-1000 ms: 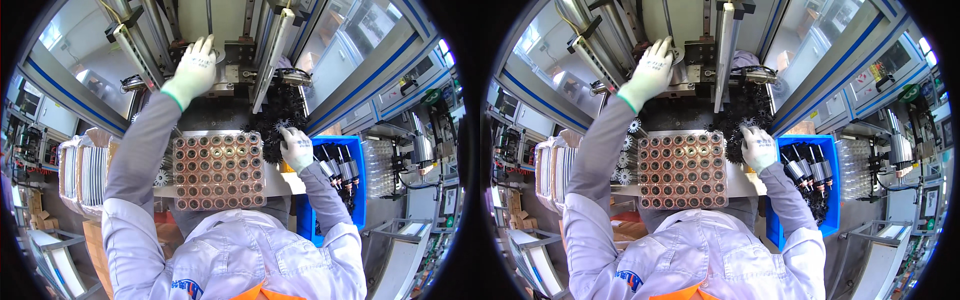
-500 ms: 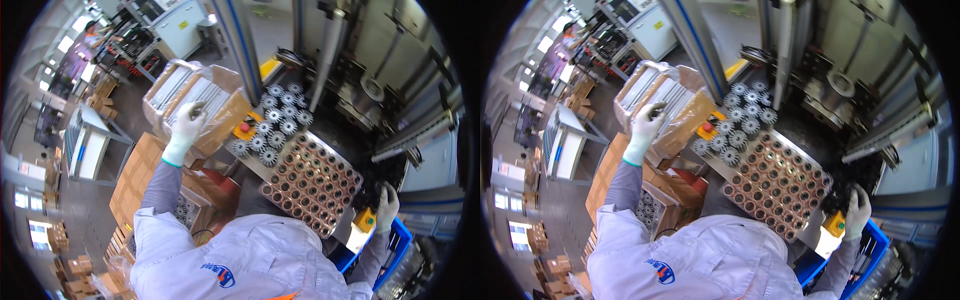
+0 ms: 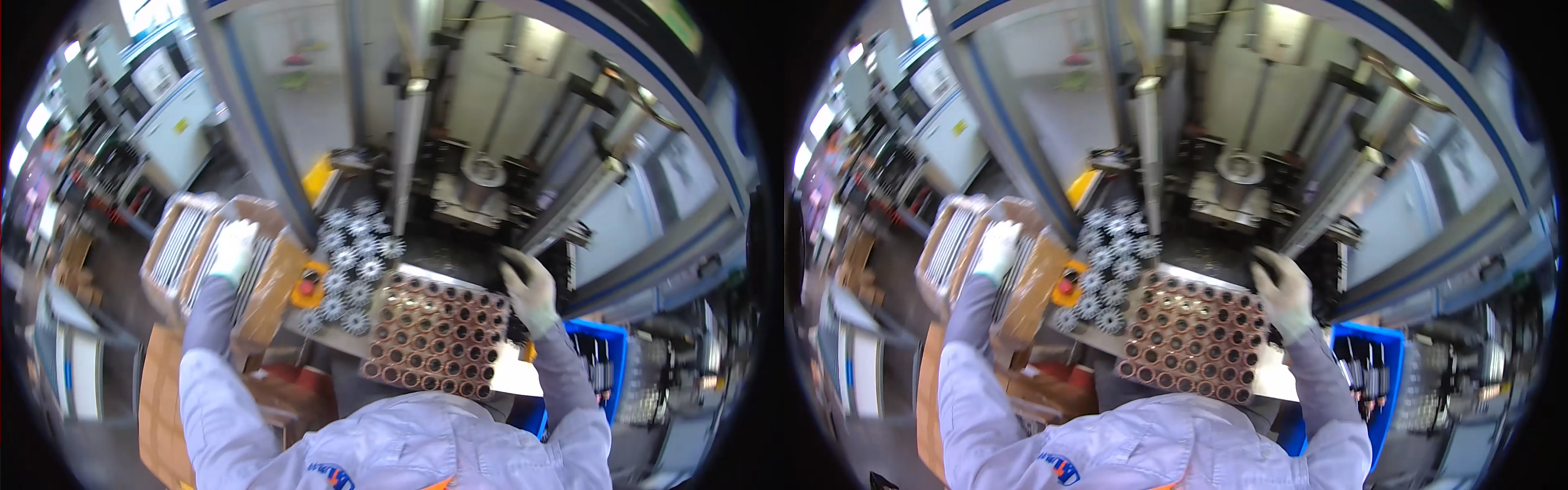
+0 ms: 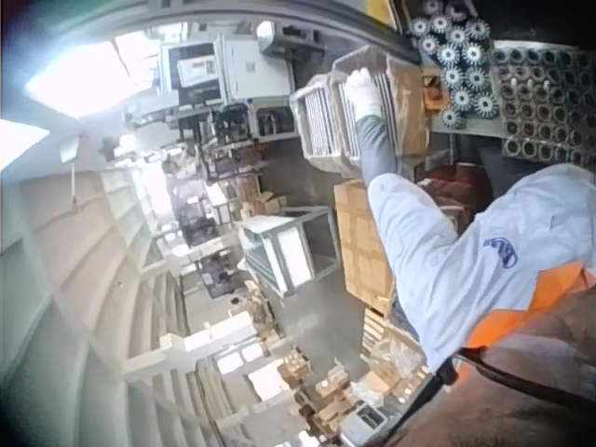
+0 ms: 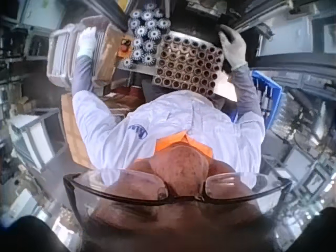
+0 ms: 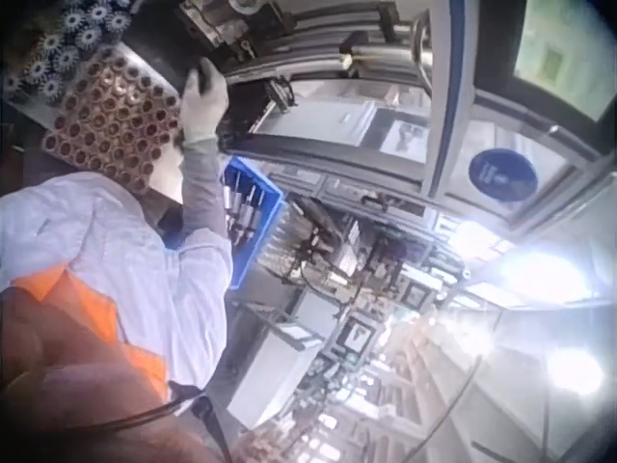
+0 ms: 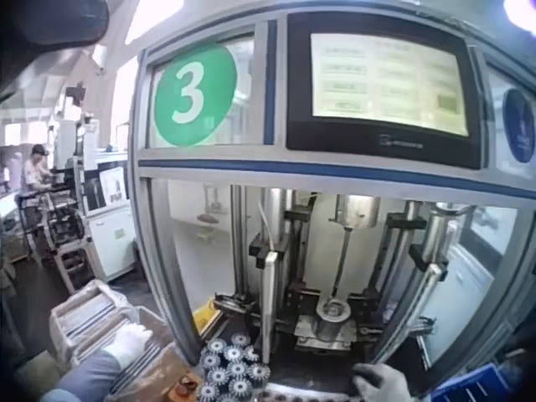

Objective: The person places metal components into a press machine, operates the machine using a push button, and sorts rings and rotor parts into trays and boxes.

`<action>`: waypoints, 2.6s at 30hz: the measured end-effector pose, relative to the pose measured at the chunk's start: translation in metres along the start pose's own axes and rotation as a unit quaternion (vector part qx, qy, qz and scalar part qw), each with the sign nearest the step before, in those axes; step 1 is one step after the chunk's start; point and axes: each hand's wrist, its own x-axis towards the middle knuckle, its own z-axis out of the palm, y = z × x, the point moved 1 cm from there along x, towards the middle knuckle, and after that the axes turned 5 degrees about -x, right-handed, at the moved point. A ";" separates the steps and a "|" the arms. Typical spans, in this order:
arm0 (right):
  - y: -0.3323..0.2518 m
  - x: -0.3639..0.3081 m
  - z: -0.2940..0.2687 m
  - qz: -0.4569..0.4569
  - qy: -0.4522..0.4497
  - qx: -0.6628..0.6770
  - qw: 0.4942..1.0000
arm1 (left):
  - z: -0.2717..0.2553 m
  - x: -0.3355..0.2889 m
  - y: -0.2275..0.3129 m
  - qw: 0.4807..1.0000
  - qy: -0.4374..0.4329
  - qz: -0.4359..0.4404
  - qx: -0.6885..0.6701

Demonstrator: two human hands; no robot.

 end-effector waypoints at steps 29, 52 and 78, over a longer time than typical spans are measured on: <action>0.003 -0.015 -0.013 -0.091 0.071 -0.002 0.993 | -0.142 0.162 0.324 0.744 -0.021 -0.106 -0.659; 0.124 -0.190 -0.090 0.143 0.068 -0.172 0.972 | -0.226 0.361 0.395 0.612 0.008 0.000 -0.791; 0.116 -0.185 -0.052 0.121 0.064 -0.170 0.976 | -0.131 -0.068 0.325 0.720 -0.063 -0.086 -0.686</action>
